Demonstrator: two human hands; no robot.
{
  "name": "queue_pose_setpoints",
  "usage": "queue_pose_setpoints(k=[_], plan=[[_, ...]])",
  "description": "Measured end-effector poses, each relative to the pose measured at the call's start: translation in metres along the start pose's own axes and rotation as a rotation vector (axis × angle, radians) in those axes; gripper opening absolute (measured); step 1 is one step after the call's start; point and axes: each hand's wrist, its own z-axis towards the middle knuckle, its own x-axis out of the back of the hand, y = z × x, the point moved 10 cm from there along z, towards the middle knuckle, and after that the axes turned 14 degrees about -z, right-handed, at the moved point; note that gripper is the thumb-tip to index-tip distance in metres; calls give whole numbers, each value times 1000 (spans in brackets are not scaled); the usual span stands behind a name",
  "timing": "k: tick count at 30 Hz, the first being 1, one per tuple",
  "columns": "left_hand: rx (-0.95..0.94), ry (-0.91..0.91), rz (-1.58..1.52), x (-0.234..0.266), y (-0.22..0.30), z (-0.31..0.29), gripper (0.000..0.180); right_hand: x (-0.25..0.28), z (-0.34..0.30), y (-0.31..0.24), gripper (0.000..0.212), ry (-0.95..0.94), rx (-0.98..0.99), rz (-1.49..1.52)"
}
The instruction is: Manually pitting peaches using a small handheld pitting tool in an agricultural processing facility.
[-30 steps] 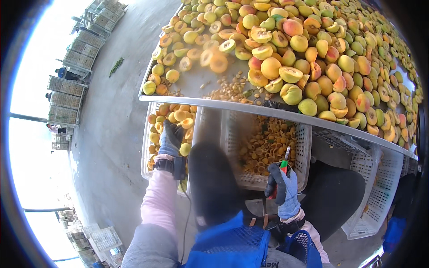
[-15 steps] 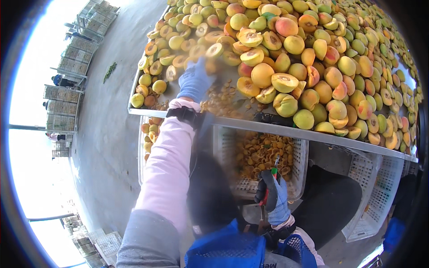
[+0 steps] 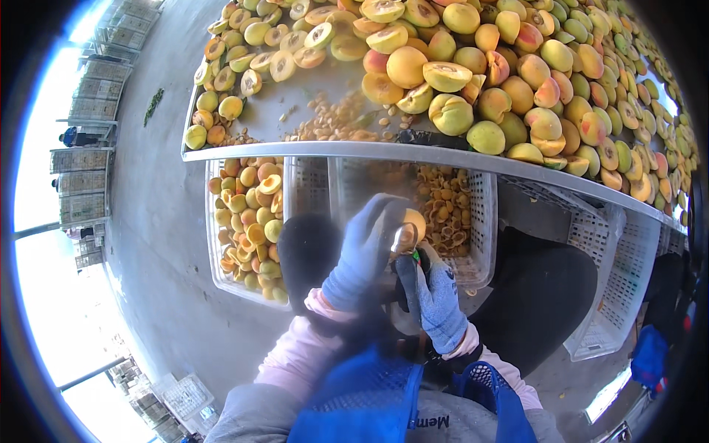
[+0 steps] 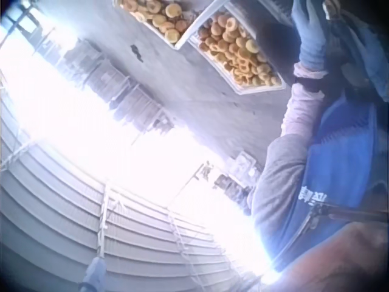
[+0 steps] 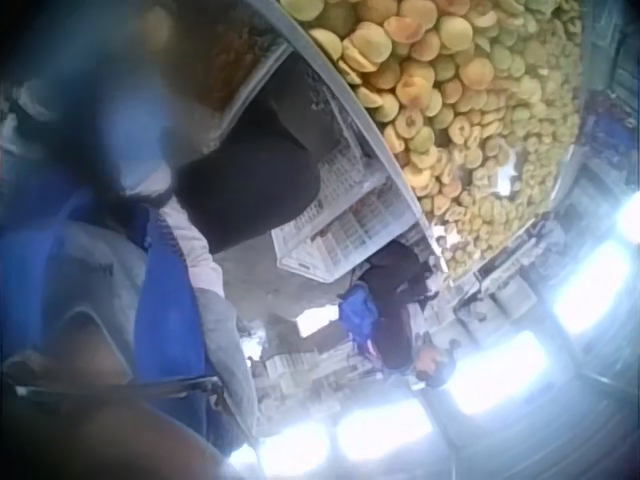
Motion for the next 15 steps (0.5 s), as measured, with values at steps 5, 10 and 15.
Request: queue_pose_setpoints(k=[5,10,15], plan=[[248,262,-235,17,-37,-26,27,5,-8,-2,21,-14,49,-221],[250,222,-325,3,-19,-33,32,8,-17,6,22,88,128,-336],[224,230,-454,-7,-18,-41,30,2,-21,8,25,31,36,-259]])
